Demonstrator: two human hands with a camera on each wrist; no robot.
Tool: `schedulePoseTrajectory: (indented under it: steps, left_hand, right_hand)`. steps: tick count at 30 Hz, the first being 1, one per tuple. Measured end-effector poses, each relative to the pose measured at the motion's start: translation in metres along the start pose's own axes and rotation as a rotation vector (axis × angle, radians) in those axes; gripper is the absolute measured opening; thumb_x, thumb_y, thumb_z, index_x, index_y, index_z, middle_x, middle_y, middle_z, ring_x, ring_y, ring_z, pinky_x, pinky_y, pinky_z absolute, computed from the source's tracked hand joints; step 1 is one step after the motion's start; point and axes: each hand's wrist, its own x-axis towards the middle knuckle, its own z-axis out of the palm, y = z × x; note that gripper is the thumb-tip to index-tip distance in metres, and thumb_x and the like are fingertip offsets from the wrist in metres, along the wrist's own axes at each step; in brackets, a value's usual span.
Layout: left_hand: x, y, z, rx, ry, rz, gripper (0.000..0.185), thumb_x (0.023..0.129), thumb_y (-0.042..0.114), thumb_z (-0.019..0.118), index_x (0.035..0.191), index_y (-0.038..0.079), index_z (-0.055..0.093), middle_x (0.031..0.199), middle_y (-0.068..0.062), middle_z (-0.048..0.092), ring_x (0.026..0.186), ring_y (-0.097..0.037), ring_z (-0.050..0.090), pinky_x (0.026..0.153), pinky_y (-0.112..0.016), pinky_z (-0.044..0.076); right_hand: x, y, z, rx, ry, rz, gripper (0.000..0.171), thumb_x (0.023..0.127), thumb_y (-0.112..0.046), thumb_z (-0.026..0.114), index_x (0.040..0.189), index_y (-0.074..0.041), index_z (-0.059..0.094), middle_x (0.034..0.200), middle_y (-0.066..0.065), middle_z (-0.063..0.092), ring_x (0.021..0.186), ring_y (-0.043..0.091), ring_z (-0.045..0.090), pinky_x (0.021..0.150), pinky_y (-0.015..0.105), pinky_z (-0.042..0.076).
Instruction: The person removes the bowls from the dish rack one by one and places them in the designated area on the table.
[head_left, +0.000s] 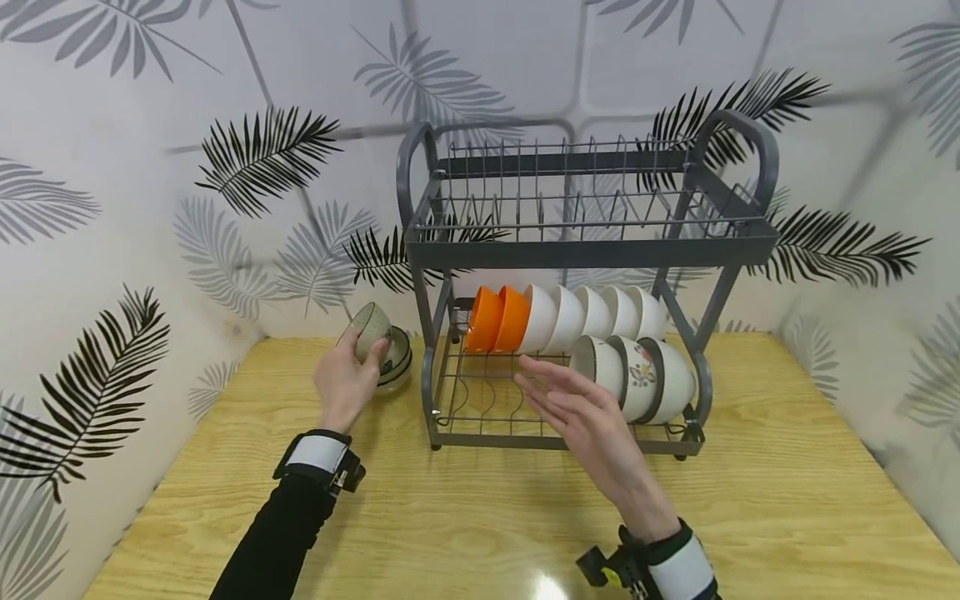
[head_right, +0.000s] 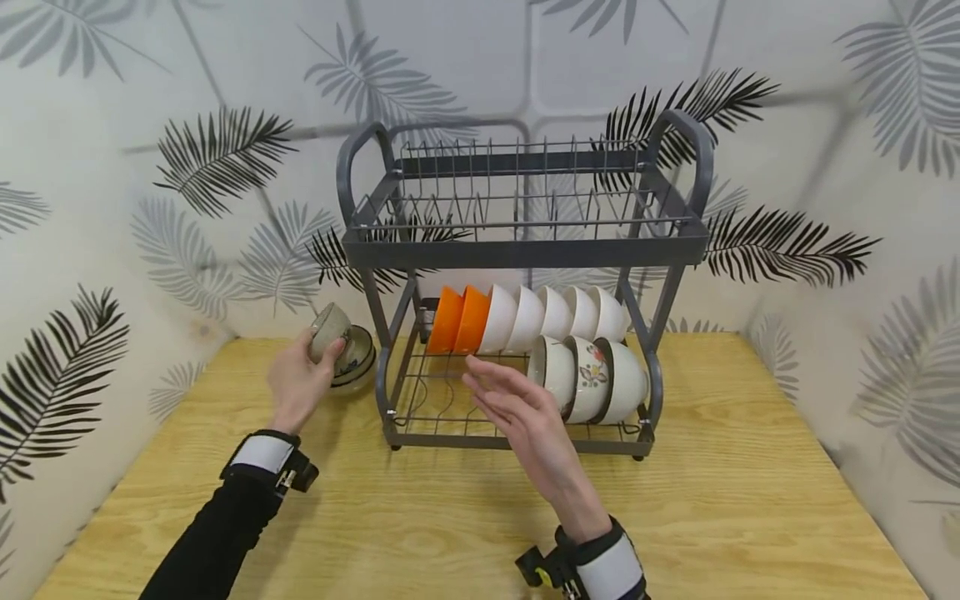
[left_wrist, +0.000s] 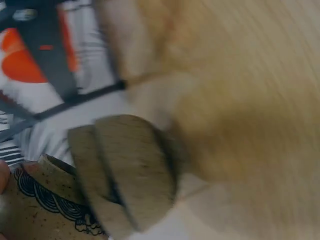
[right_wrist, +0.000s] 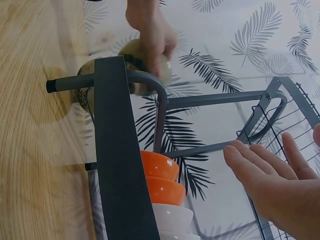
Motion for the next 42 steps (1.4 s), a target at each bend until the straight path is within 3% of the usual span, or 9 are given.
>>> schedulePoseTrajectory:
  steps: [3, 6, 12, 21, 29, 33, 42]
  left_hand:
    - [-0.002, -0.013, 0.013, 0.144, -0.063, 0.122, 0.031, 0.092, 0.031, 0.073, 0.097, 0.001, 0.067, 0.056, -0.014, 0.056, 0.05, -0.031, 0.055, 0.044, -0.034, 0.032]
    - [-0.007, -0.023, 0.025, 0.209, -0.088, 0.218, 0.025, 0.091, 0.026, 0.074, 0.085, 0.005, 0.062, 0.056, -0.009, 0.055, 0.048, -0.025, 0.052, 0.043, -0.029, 0.027]
    - [-0.01, -0.026, 0.036, 0.283, -0.082, 0.327, 0.03, 0.094, 0.026, 0.07, 0.076, 0.008, 0.055, 0.06, -0.01, 0.06, 0.054, -0.032, 0.062, 0.043, -0.039, 0.041]
    - [-0.008, -0.024, 0.034, 0.315, -0.149, 0.343, 0.029, 0.093, 0.024, 0.072, 0.075, 0.006, 0.057, 0.061, -0.008, 0.06, 0.052, -0.028, 0.058, 0.045, -0.036, 0.04]
    - [-0.005, -0.025, 0.031, 0.357, -0.203, 0.361, 0.024, 0.089, 0.024, 0.077, 0.084, 0.004, 0.066, 0.072, -0.011, 0.067, 0.06, -0.032, 0.065, 0.049, -0.042, 0.049]
    - [-0.005, -0.022, 0.029, 0.396, -0.219, 0.37, 0.024, 0.09, 0.025, 0.076, 0.082, 0.005, 0.065, 0.072, -0.011, 0.067, 0.061, -0.032, 0.066, 0.049, -0.043, 0.05]
    - [-0.005, -0.013, 0.028, 0.497, -0.23, 0.396, 0.025, 0.094, 0.022, 0.072, 0.079, 0.004, 0.064, 0.072, -0.012, 0.07, 0.061, -0.034, 0.068, 0.047, -0.045, 0.051]
  right_hand:
    - [0.0, 0.0, 0.0, 0.003, -0.001, 0.002, 0.038, 0.105, -0.007, 0.045, 0.142, -0.008, 0.054, 0.152, -0.001, 0.051, 0.14, 0.015, 0.052, 0.12, 0.031, 0.038]
    - [0.0, 0.001, -0.001, 0.004, -0.005, -0.005, 0.038, 0.105, -0.007, 0.045, 0.142, -0.008, 0.054, 0.151, -0.003, 0.052, 0.14, 0.015, 0.052, 0.119, 0.031, 0.038]
    - [0.0, 0.002, -0.003, 0.008, -0.016, -0.042, 0.039, 0.105, -0.006, 0.043, 0.142, -0.006, 0.054, 0.151, 0.0, 0.053, 0.139, 0.016, 0.053, 0.119, 0.032, 0.039]
    - [0.0, -0.001, -0.004, -0.029, -0.002, -0.049, 0.04, 0.105, -0.006, 0.043, 0.144, -0.003, 0.05, 0.148, -0.004, 0.056, 0.137, 0.014, 0.055, 0.118, 0.031, 0.04]
    - [-0.001, -0.003, -0.005, -0.052, 0.018, -0.026, 0.039, 0.106, -0.008, 0.044, 0.144, -0.003, 0.051, 0.151, 0.0, 0.052, 0.138, 0.014, 0.054, 0.119, 0.03, 0.04]
    - [-0.002, -0.003, -0.006, -0.079, 0.026, -0.064, 0.039, 0.106, -0.007, 0.043, 0.143, -0.003, 0.051, 0.15, -0.001, 0.054, 0.137, 0.014, 0.054, 0.118, 0.031, 0.04]
    - [-0.004, -0.007, -0.006, -0.198, 0.131, -0.155, 0.039, 0.105, -0.006, 0.045, 0.142, 0.003, 0.05, 0.139, -0.01, 0.063, 0.131, 0.01, 0.06, 0.114, 0.028, 0.045]
